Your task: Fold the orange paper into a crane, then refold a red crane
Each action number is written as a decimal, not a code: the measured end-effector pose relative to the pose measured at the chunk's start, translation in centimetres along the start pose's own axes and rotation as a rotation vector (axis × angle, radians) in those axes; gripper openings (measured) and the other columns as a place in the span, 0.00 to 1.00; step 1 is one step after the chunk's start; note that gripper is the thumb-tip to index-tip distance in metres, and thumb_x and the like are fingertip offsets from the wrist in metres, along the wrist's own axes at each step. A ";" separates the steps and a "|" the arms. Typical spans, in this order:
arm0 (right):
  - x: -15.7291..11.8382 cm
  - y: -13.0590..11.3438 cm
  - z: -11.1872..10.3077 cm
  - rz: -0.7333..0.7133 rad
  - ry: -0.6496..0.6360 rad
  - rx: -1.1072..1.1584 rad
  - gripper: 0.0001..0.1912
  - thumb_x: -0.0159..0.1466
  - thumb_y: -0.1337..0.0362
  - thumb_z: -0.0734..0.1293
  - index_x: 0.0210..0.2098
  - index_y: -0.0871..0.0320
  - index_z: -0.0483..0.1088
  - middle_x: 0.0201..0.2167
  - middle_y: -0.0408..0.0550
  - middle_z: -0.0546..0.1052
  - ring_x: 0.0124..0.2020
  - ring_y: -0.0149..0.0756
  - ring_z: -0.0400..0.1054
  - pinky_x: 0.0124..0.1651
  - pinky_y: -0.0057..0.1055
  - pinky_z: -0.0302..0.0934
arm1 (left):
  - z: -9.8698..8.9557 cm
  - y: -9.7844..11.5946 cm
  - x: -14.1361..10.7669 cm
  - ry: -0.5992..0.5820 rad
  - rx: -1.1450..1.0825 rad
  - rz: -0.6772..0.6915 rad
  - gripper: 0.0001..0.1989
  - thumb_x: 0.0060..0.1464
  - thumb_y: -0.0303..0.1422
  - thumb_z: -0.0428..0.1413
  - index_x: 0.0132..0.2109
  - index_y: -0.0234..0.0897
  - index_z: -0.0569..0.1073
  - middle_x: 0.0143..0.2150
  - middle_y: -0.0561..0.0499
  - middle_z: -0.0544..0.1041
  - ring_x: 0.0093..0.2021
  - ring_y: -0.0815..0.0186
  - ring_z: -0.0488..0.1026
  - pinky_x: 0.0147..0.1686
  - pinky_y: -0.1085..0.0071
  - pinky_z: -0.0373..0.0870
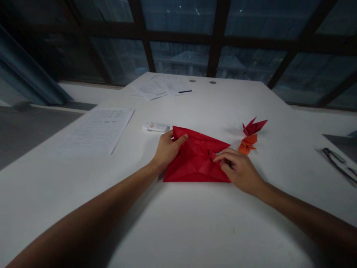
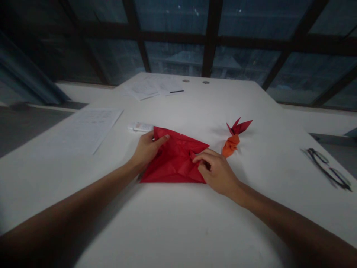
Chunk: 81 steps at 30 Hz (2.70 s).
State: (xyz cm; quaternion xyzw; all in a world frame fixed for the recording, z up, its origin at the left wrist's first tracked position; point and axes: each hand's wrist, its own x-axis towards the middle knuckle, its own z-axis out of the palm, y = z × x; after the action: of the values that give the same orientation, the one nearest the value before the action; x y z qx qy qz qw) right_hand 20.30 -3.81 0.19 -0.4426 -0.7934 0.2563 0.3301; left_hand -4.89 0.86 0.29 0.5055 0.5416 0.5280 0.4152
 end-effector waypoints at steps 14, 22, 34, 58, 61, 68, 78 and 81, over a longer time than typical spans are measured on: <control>0.1 0.6 0.0 0.024 0.030 0.153 0.07 0.65 0.70 0.64 0.36 0.54 0.73 0.33 0.45 0.74 0.34 0.36 0.68 0.35 0.32 0.61 | -0.4 0.2 0.2 0.007 -0.080 0.011 0.16 0.49 0.42 0.66 0.35 0.33 0.75 0.34 0.48 0.80 0.30 0.65 0.75 0.31 0.70 0.74; 0.8 1.7 0.3 0.260 0.031 0.314 0.12 0.68 0.54 0.68 0.45 0.53 0.68 0.38 0.44 0.76 0.32 0.33 0.71 0.33 0.30 0.63 | 0.4 1.5 -2.4 -0.113 0.089 0.261 0.12 0.56 0.40 0.62 0.37 0.36 0.76 0.32 0.52 0.78 0.31 0.68 0.72 0.32 0.73 0.71; 1.2 1.4 -0.3 0.196 0.115 0.115 0.08 0.67 0.60 0.67 0.31 0.54 0.72 0.28 0.42 0.76 0.29 0.36 0.68 0.33 0.33 0.60 | 0.5 1.1 -2.6 -0.168 0.085 0.216 0.13 0.56 0.41 0.63 0.34 0.35 0.73 0.27 0.54 0.74 0.27 0.70 0.69 0.27 0.74 0.66; 1.9 3.1 -0.4 0.302 0.495 0.399 0.10 0.66 0.55 0.70 0.32 0.54 0.72 0.27 0.40 0.73 0.31 0.35 0.66 0.36 0.33 0.59 | 0.0 0.5 -1.5 -0.126 0.286 0.396 0.09 0.58 0.37 0.61 0.34 0.37 0.77 0.30 0.52 0.79 0.32 0.67 0.72 0.36 0.70 0.68; 2.0 3.2 -0.3 0.283 0.458 0.414 0.12 0.66 0.53 0.69 0.34 0.54 0.73 0.32 0.43 0.77 0.34 0.36 0.70 0.41 0.34 0.62 | -0.2 0.5 -1.4 -0.086 0.312 0.420 0.08 0.59 0.37 0.61 0.34 0.37 0.77 0.30 0.52 0.79 0.32 0.66 0.73 0.37 0.69 0.69; 1.7 2.8 -0.2 0.293 0.338 0.436 0.13 0.62 0.53 0.73 0.39 0.55 0.74 0.34 0.46 0.80 0.34 0.37 0.73 0.39 0.34 0.65 | -0.4 0.3 -0.9 0.013 0.342 0.358 0.10 0.60 0.37 0.59 0.32 0.37 0.74 0.29 0.53 0.79 0.32 0.66 0.73 0.38 0.69 0.69; 1.6 2.5 -0.5 0.253 0.406 0.332 0.13 0.65 0.55 0.71 0.44 0.54 0.71 0.31 0.44 0.80 0.31 0.36 0.72 0.37 0.35 0.64 | -0.5 0.2 -0.8 0.005 0.369 0.315 0.12 0.60 0.39 0.59 0.31 0.37 0.73 0.28 0.54 0.76 0.30 0.66 0.70 0.33 0.70 0.65; 1.5 2.5 -0.7 0.241 0.413 0.251 0.10 0.66 0.56 0.70 0.43 0.54 0.72 0.31 0.45 0.81 0.32 0.38 0.74 0.37 0.36 0.65 | -0.5 0.2 -0.8 -0.006 0.388 0.336 0.12 0.60 0.39 0.59 0.32 0.37 0.73 0.27 0.54 0.75 0.30 0.66 0.69 0.33 0.70 0.65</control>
State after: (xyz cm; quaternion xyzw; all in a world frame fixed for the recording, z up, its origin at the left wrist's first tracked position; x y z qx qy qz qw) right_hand 21.56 -1.23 -0.63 -0.5325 -0.6127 0.2943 0.5044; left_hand -5.28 -0.03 0.46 0.6599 0.5401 0.4744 0.2186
